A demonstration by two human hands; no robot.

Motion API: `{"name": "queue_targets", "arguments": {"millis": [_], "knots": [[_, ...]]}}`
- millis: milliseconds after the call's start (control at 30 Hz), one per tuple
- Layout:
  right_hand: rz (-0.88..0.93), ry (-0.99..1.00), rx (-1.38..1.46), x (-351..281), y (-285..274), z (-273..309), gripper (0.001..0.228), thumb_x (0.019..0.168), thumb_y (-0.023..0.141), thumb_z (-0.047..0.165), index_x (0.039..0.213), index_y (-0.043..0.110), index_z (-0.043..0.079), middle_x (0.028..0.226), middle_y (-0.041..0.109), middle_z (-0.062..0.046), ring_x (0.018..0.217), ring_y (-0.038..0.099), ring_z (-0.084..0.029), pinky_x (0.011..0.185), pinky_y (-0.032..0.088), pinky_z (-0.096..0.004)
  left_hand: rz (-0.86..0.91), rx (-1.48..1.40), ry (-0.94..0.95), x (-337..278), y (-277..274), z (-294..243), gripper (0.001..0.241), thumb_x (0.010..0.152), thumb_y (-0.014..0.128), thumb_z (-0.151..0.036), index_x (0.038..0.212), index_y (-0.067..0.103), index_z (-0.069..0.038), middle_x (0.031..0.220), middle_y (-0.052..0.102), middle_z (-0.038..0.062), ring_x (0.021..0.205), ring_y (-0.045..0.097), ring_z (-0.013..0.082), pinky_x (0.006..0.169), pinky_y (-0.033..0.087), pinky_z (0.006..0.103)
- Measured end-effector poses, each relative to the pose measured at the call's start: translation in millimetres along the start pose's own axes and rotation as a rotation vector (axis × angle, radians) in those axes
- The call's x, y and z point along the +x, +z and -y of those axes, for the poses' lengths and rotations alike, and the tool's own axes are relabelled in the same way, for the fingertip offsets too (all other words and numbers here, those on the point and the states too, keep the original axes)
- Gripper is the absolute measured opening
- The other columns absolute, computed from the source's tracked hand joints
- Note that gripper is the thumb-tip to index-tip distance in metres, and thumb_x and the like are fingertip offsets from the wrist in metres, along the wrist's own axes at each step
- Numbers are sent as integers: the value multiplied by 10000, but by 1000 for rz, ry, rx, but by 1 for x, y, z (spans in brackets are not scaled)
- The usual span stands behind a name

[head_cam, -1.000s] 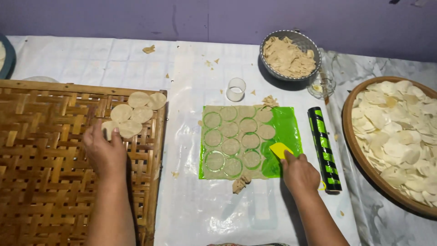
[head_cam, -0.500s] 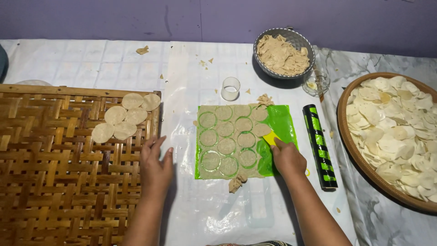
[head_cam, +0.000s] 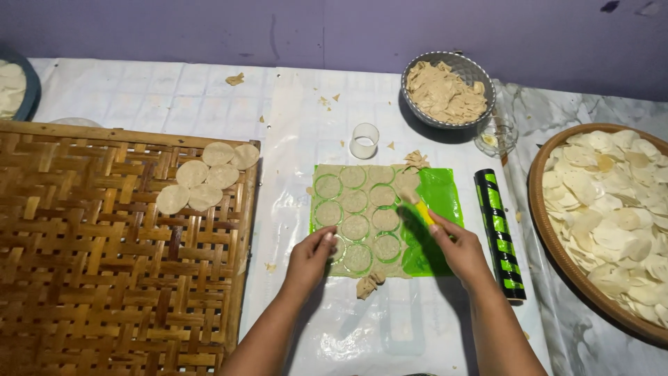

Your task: Using a circular cutter to cut shapes from a dough sheet and transferring them to a drying tray.

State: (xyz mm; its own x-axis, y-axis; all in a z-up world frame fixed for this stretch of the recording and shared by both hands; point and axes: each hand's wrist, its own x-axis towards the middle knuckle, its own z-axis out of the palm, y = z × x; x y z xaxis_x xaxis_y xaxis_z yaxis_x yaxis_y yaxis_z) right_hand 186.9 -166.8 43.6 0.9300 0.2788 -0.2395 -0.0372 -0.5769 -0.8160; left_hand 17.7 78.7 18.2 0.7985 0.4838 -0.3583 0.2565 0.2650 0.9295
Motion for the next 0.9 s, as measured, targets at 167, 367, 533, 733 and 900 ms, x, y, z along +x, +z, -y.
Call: {"name": "queue_targets", "arguments": {"millis": [167,367,533,733,900], "knots": [[215,-238,-6,-42,12,27,418,909,724,169,1325,751,192,973,683,-132,865,569,-227,763,445,-364,150,-368,-210,10,12,-9,575,1042,502,-414,1350,590,64,1207,642,238,1099,670,300,921,567,386],[46,-456,-587,-68,30,48,418,875,715,362,1290,726,406,813,620,60,578,555,-151,556,465,-321,96,-453,-132,22,2,14,272,959,675,-93,1191,672,50,890,678,102,725,648,121,674,559,187],[-43,-539,-948,-76,63,49,398,878,686,412,1272,703,364,813,606,-17,606,661,-248,593,547,-410,-124,-42,120,4,-11,-6,165,895,731,-51,1038,763,23,767,661,38,646,566,82,610,477,200],[157,-277,-1000,-72,63,45,471,919,605,515,1377,613,406,962,665,17,744,720,-222,688,577,-379,-409,251,-21,-11,-87,-84,177,937,672,-158,1095,748,-133,1117,754,80,1013,713,198,944,620,321],[168,-192,-1042,-68,60,23,454,925,582,519,1377,586,478,998,674,59,835,731,-202,758,585,-359,-648,571,185,24,-180,-121,180,982,655,-117,1142,735,-101,991,744,88,695,674,142,567,595,251]]}}
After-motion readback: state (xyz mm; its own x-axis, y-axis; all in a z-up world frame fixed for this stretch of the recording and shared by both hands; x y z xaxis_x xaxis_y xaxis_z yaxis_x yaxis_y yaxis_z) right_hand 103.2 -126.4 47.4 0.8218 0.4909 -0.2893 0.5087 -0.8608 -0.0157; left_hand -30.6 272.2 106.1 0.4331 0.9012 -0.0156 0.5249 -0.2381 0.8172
